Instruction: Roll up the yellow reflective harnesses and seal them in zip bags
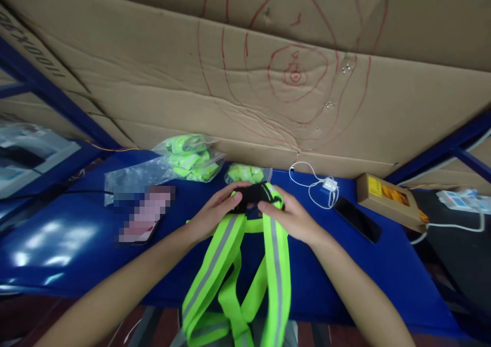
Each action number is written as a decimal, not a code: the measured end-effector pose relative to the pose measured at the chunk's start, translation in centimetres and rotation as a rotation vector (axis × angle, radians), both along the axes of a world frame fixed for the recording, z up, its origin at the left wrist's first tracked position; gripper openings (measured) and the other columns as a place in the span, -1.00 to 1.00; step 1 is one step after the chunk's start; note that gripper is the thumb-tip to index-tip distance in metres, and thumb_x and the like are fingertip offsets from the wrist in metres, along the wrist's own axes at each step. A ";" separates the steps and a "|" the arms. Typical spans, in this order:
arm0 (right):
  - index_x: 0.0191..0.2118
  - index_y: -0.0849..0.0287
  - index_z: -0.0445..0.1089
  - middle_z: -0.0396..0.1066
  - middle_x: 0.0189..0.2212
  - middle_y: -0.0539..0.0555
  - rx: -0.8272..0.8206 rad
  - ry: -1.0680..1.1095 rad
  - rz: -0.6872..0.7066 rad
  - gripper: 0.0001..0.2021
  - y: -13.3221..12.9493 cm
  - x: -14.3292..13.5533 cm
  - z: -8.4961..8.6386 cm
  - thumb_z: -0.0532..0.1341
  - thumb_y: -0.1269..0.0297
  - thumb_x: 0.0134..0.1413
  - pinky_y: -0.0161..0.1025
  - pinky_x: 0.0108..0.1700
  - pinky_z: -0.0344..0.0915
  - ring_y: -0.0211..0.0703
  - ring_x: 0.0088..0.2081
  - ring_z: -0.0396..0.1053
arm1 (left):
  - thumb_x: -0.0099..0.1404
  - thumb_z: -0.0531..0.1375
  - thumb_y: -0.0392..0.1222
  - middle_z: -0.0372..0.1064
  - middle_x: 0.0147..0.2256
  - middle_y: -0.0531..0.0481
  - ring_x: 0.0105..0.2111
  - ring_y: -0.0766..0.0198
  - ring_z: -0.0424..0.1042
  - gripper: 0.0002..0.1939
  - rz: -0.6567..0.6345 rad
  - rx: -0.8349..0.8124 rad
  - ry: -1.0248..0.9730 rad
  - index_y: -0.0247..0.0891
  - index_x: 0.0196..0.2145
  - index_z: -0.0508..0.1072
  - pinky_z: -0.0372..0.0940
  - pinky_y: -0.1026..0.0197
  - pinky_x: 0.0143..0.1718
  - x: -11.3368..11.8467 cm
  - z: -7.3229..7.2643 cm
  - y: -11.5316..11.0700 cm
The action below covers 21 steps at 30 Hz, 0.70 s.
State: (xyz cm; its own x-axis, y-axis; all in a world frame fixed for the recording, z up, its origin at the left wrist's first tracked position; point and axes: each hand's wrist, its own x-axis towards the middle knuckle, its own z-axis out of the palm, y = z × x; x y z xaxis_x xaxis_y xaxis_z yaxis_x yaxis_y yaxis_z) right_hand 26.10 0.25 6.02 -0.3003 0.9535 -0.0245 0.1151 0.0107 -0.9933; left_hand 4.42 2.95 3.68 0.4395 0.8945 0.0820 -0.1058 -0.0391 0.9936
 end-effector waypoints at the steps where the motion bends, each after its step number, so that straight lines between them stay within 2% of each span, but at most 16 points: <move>1: -0.01 0.11 0.50 0.58 -0.23 0.03 -0.057 0.071 -0.090 -0.57 0.9 -0.6 0.0 0.39 -0.05 0.11 -0.20 -0.09 0.45 -0.12 -0.24 0.52 | 0.25 0.28 0.35 0.40 0.16 -0.16 0.19 0.00 0.35 -0.28 0.010 0.019 -0.024 -0.18 0.18 0.41 0.23 0.10 0.19 -0.1 -0.5 0.5; 3: -0.05 0.13 0.50 0.59 -0.30 0.03 -0.182 0.191 -0.202 -0.51 2.2 -1.6 -0.2 0.45 -0.09 -0.01 -0.21 -0.15 0.46 -0.14 -0.33 0.52 | 0.15 0.36 0.35 0.27 0.28 -0.18 0.31 -0.06 0.22 -0.12 0.012 0.021 -0.037 -0.15 0.28 0.31 0.14 0.05 0.29 -0.4 -1.6 1.2; 6: -0.05 0.17 0.52 0.61 -0.32 0.07 -0.302 0.260 -0.205 -0.43 3.1 -2.6 -0.9 0.52 -0.07 -0.15 -0.18 -0.20 0.47 -0.10 -0.36 0.54 | 0.08 0.46 0.21 0.38 0.21 -0.20 0.29 -0.10 0.26 -0.11 -0.044 -0.069 0.027 -0.21 0.26 0.35 0.14 0.01 0.30 -0.7 -2.8 1.5; 8: -0.04 0.17 0.53 0.62 -0.26 0.08 -0.284 0.244 -0.132 -0.42 3.2 -2.7 -1.3 0.56 0.02 -0.21 -0.17 -0.13 0.47 -0.05 -0.25 0.57 | 0.08 0.48 0.10 0.47 0.12 -0.17 0.23 -0.06 0.34 -0.18 -0.076 -0.109 0.025 -0.23 0.22 0.40 0.18 0.03 0.27 -0.7 -3.3 1.3; 11: -0.02 0.16 0.55 0.61 -0.16 0.07 -0.188 0.161 0.063 -0.47 3.1 -2.3 -1.7 0.55 0.12 -0.17 -0.15 0.03 0.43 -0.03 -0.07 0.54 | 0.10 0.47 0.07 0.56 -0.02 -0.13 0.06 0.02 0.48 -0.35 -0.018 -0.146 -0.023 -0.27 0.08 0.51 0.30 0.09 0.14 -0.6 -3.4 0.9; 13: -0.04 0.18 0.56 0.61 -0.17 0.07 -0.159 0.091 0.189 -0.54 3.1 -1.8 -1.8 0.50 0.11 -0.06 -0.13 0.06 0.41 -0.06 -0.07 0.53 | 0.11 0.46 0.09 0.59 -0.13 -0.12 -0.09 0.07 0.54 -0.44 0.023 -0.183 -0.026 -0.31 -0.04 0.57 0.35 0.12 0.03 -0.6 -3.2 0.8; 15: -0.07 0.22 0.57 0.61 -0.20 0.08 -0.188 0.065 0.242 -0.59 3.1 -1.5 -1.7 0.47 0.10 0.00 -0.14 0.04 0.40 -0.09 -0.12 0.53 | 0.09 0.47 0.09 0.60 -0.20 -0.10 -0.16 0.09 0.55 -0.50 0.026 -0.196 -0.028 -0.32 -0.13 0.59 0.35 0.13 0.00 -0.7 -2.9 0.7; 17: -0.11 0.22 0.57 0.62 -0.22 0.07 -0.256 0.107 0.163 -0.59 3.1 -1.3 -1.7 0.51 0.15 -0.09 -0.17 0.02 0.41 -0.11 -0.16 0.54 | 0.08 0.48 0.04 0.60 -0.20 -0.09 -0.15 0.10 0.54 -0.53 0.025 -0.180 -0.035 -0.32 -0.15 0.60 0.34 0.14 0.02 -0.8 -2.5 0.5; 21: -0.16 0.18 0.58 0.64 -0.26 0.07 -0.472 0.268 -0.114 -0.52 2.9 -1.6 -1.8 0.59 0.22 -0.31 -0.18 -0.15 0.47 -0.09 -0.29 0.57 | 0.04 0.51 -0.04 0.56 -0.26 -0.05 -0.19 0.13 0.52 -0.50 0.021 -0.209 -0.065 -0.30 -0.10 0.55 0.35 0.15 -0.04 -0.6 -2.3 0.0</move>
State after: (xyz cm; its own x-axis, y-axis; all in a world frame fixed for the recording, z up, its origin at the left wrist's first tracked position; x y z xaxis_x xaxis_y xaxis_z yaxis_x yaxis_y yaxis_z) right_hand 24.47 3.16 4.26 -0.2503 0.8842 -0.3943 -0.1682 -0.4408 -0.8817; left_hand 3.78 2.97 1.41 0.4202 0.9040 -0.0789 -0.1708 0.1642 0.9715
